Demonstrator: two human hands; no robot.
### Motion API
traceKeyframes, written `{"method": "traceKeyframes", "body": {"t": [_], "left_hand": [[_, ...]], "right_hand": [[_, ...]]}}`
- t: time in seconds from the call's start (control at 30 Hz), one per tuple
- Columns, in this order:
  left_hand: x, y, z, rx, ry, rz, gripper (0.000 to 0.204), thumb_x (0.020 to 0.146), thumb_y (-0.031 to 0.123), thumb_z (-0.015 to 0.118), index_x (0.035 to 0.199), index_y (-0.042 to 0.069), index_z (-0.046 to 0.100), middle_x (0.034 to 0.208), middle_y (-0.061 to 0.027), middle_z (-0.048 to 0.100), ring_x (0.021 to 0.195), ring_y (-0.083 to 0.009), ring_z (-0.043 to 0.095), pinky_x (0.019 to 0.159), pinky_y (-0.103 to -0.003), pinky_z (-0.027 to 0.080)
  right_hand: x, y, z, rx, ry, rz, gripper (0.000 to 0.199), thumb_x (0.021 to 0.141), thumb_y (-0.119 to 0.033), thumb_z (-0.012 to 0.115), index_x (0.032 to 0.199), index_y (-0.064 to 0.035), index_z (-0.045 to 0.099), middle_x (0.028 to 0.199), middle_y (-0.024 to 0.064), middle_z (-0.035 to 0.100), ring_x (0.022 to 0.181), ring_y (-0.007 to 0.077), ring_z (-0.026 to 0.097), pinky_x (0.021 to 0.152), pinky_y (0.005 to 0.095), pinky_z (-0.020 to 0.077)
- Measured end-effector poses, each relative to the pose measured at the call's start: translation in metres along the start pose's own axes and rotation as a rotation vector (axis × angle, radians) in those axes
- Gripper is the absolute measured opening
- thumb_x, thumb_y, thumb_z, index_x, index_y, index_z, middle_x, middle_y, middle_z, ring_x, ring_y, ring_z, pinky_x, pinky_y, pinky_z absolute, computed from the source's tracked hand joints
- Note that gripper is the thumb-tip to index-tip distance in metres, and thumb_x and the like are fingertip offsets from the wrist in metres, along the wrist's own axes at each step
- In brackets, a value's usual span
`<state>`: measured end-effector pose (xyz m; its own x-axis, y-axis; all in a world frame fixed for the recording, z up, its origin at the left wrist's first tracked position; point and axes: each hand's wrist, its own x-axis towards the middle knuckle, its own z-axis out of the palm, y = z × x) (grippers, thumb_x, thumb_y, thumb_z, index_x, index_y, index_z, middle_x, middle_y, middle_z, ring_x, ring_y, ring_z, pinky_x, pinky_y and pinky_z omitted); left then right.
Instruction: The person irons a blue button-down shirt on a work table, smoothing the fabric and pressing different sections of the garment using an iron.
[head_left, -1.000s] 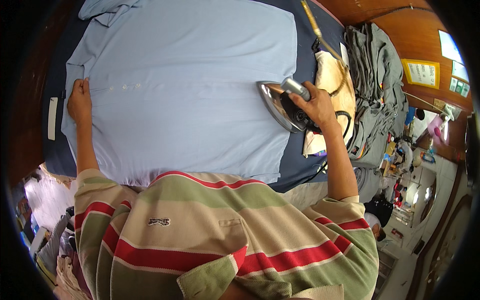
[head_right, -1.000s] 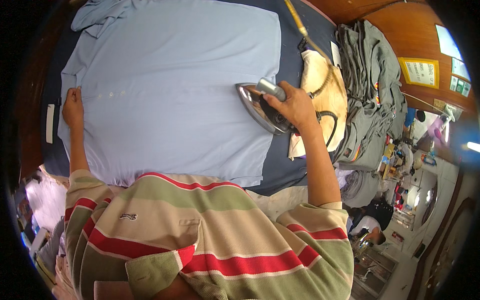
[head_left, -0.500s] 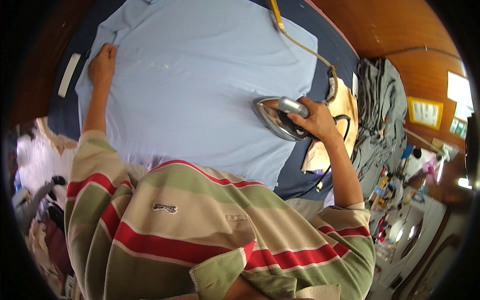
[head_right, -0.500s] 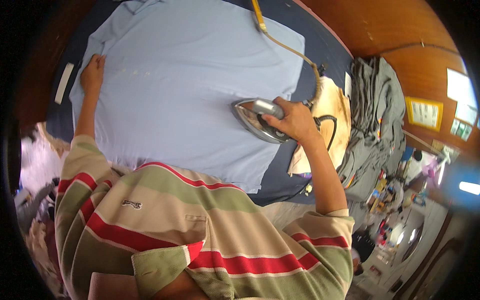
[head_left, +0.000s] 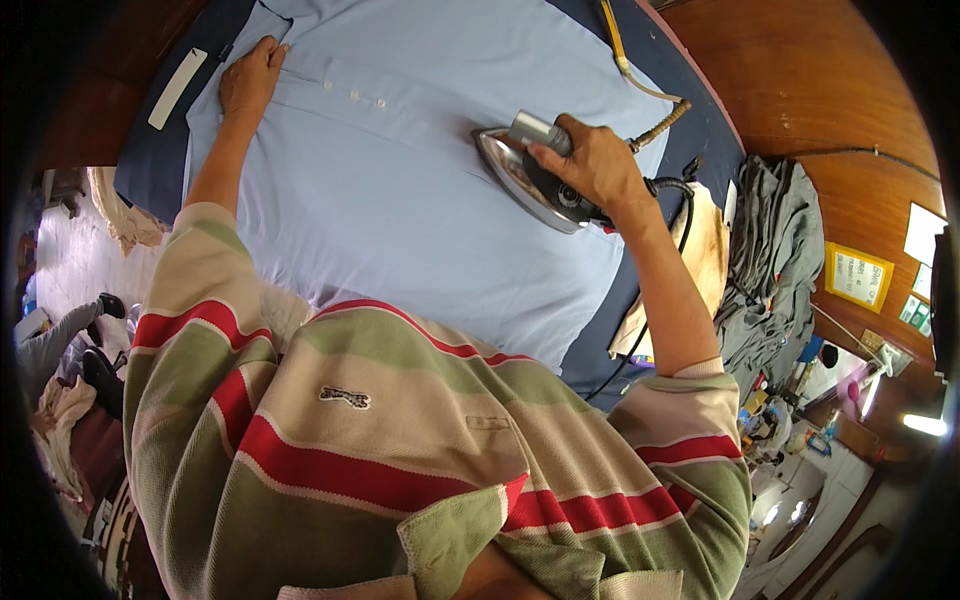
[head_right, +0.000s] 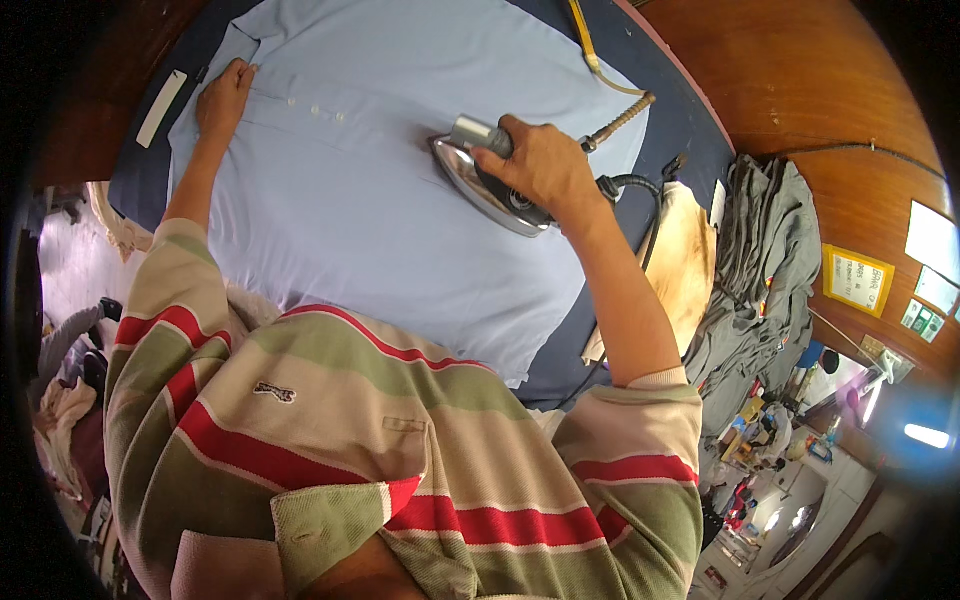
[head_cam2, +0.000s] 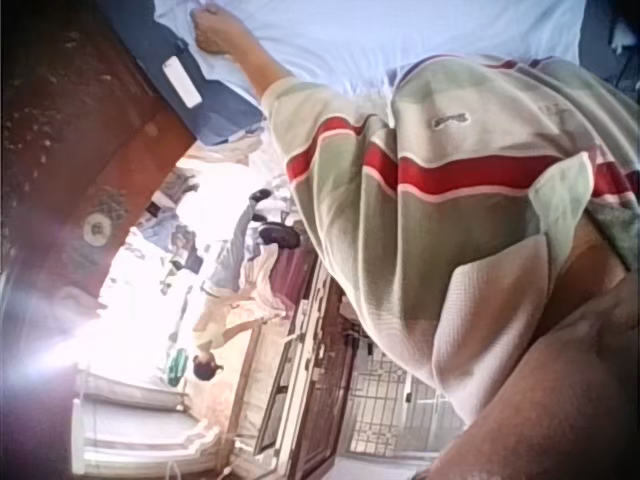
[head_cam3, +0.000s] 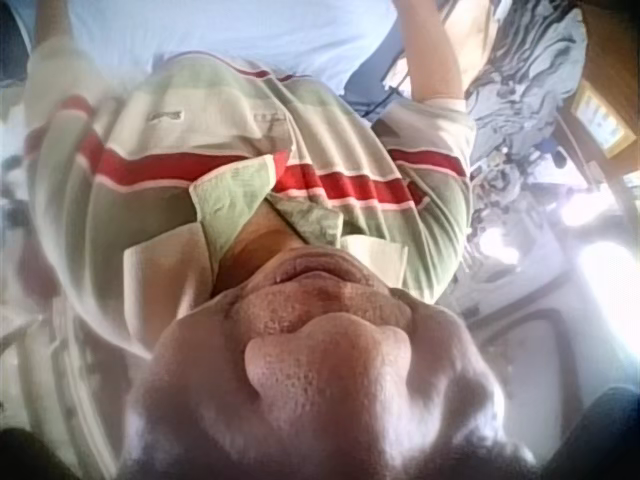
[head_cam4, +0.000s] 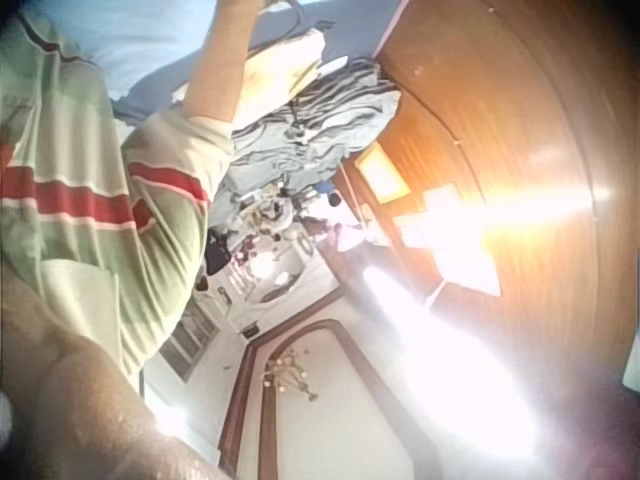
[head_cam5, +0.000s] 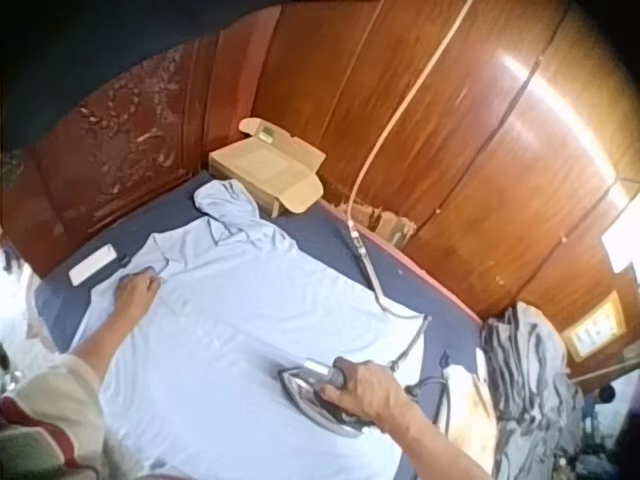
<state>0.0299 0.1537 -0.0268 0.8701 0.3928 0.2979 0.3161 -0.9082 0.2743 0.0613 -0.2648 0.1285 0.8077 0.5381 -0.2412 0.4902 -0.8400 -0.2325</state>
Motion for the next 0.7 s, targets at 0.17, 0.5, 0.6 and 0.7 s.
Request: {"method": "traceKeyframes", "body": {"t": [0.17,0.5,0.6,0.7], "left_hand": [[0.001,-0.001,0.0,-0.04,-0.01,-0.059,0.028,0.088,0.041,0.05,0.083,0.014,0.054,0.072,-0.01,0.063,0.07,-0.0344,0.06,0.061,-0.043,0.046],[0.0,0.007,-0.001,-0.025,-0.018,-0.04,0.026,0.088,0.039,0.049,0.087,0.014,0.055,0.077,-0.012,0.065,0.074,-0.0345,0.062,0.064,-0.045,0.047],[-0.002,0.006,-0.004,-0.03,-0.005,-0.043,0.026,0.089,0.038,0.05,0.086,0.013,0.054,0.077,-0.0122,0.065,0.075,-0.0347,0.062,0.066,-0.045,0.047],[-0.006,0.002,-0.006,-0.042,0.01,-0.042,0.026,0.088,0.037,0.05,0.086,0.012,0.054,0.077,-0.012,0.065,0.074,-0.0351,0.062,0.066,-0.045,0.047]], "right_hand": [[-0.022,-0.01,0.007,-0.014,-0.094,-0.04,0.047,0.077,-0.047,0.06,0.094,-0.0028,0.061,0.069,0.0194,0.063,0.067,0.0357,0.062,0.063,0.0407,0.0497],[-0.076,0.019,-0.001,0.173,-0.065,0.13,0.052,0.075,-0.048,0.062,0.097,-0.0008,0.06,0.069,0.0222,0.062,0.069,0.0373,0.063,0.063,0.0419,0.0486],[-0.083,0.021,-0.011,0.188,0.011,0.228,0.05,0.076,-0.045,0.063,0.097,0.0011,0.06,0.072,0.0241,0.063,0.071,0.0386,0.063,0.065,0.0413,0.0487],[-0.07,0.001,-0.022,0.111,0.032,0.186,0.051,0.077,-0.047,0.06,0.096,0.0007,0.06,0.072,0.024,0.063,0.072,0.039,0.063,0.066,0.042,0.0487]]}}
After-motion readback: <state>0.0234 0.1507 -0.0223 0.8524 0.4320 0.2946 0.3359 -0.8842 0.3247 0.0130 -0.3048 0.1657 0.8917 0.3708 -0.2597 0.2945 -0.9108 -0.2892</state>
